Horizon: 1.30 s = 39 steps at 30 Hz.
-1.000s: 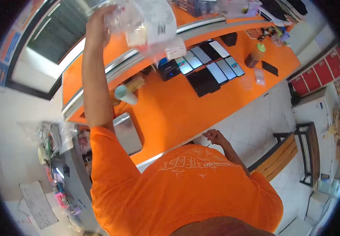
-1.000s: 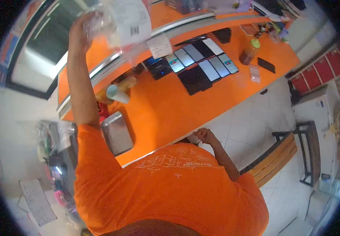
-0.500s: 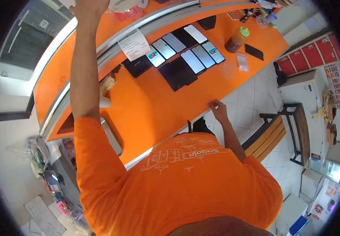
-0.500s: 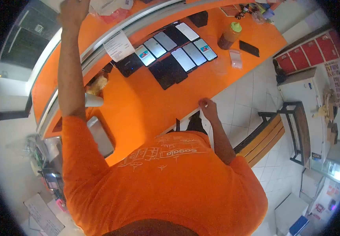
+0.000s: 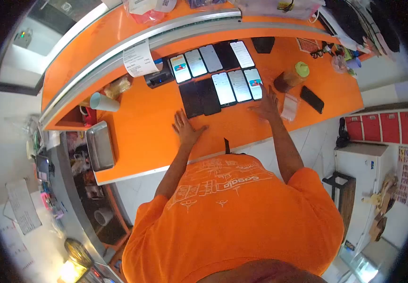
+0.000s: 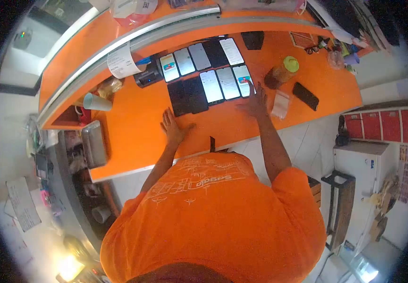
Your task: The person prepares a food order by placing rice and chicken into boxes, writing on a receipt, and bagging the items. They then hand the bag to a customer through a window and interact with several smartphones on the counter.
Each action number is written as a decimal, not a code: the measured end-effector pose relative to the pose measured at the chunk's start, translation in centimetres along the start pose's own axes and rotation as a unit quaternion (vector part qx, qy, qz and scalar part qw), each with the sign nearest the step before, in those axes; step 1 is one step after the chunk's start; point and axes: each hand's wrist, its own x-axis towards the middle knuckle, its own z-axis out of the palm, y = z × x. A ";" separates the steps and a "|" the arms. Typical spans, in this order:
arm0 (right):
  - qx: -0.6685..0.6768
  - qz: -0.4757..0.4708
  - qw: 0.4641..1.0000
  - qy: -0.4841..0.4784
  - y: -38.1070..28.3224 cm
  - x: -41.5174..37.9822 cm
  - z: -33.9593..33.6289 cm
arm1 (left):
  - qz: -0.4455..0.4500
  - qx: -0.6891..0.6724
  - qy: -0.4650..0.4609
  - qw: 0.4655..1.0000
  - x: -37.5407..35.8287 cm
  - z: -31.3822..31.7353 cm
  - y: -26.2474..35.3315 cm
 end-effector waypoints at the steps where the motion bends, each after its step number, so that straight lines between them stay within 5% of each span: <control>1: 0.002 -0.017 1.000 -0.015 1.0 1.5 -0.5 | -0.028 0.000 -0.013 1.000 0.5 -0.2 1.2; 2: -0.051 -0.039 0.997 -0.030 3.6 3.4 1.9 | -0.039 0.014 -0.008 0.999 0.7 -0.4 2.4; 5: 0.082 -0.143 0.986 -0.034 4.6 5.2 1.7 | -0.061 0.019 0.016 0.998 1.4 -0.1 4.5; 13: 0.054 -0.159 0.982 0.088 3.1 4.4 2.5 | -0.048 -0.113 0.149 0.981 2.5 2.0 3.7; 19: 0.131 -0.152 0.976 0.089 3.1 7.6 0.3 | -0.093 0.064 0.121 0.986 3.8 -0.2 5.7; 22: 0.144 -0.109 0.979 0.095 2.9 13.7 0.6 | 0.013 0.007 0.142 0.990 7.8 -1.1 5.6; 24: 0.138 -0.063 0.976 0.154 4.2 18.6 3.3 | 0.057 0.024 0.075 0.995 10.9 -1.4 7.1; 27: -0.065 -0.083 0.994 -0.009 5.2 24.1 4.1 | 0.039 0.064 -0.007 0.997 16.1 -0.8 10.0; 30: -0.063 -0.063 0.994 -0.064 3.7 24.9 3.7 | 0.008 0.103 -0.062 0.993 19.4 0.7 10.8; 33: 0.039 -0.102 0.975 0.194 4.8 24.4 7.3 | -0.021 0.184 -0.117 0.976 21.1 2.1 10.7; 34: -0.126 -0.192 0.957 0.180 4.9 23.7 6.7 | -0.028 0.193 -0.127 0.973 21.0 2.0 10.9; 37: -0.030 -0.064 0.997 -0.009 2.7 21.6 3.0 | -0.025 0.218 -0.146 0.965 20.3 1.4 11.5; 38: -0.120 -0.143 0.982 0.020 5.5 23.7 7.0 | -0.023 0.220 -0.148 0.964 20.1 1.1 11.5; 39: -0.085 -0.125 0.988 0.031 5.0 23.1 6.4 | -0.020 0.222 -0.151 0.963 19.8 0.8 11.6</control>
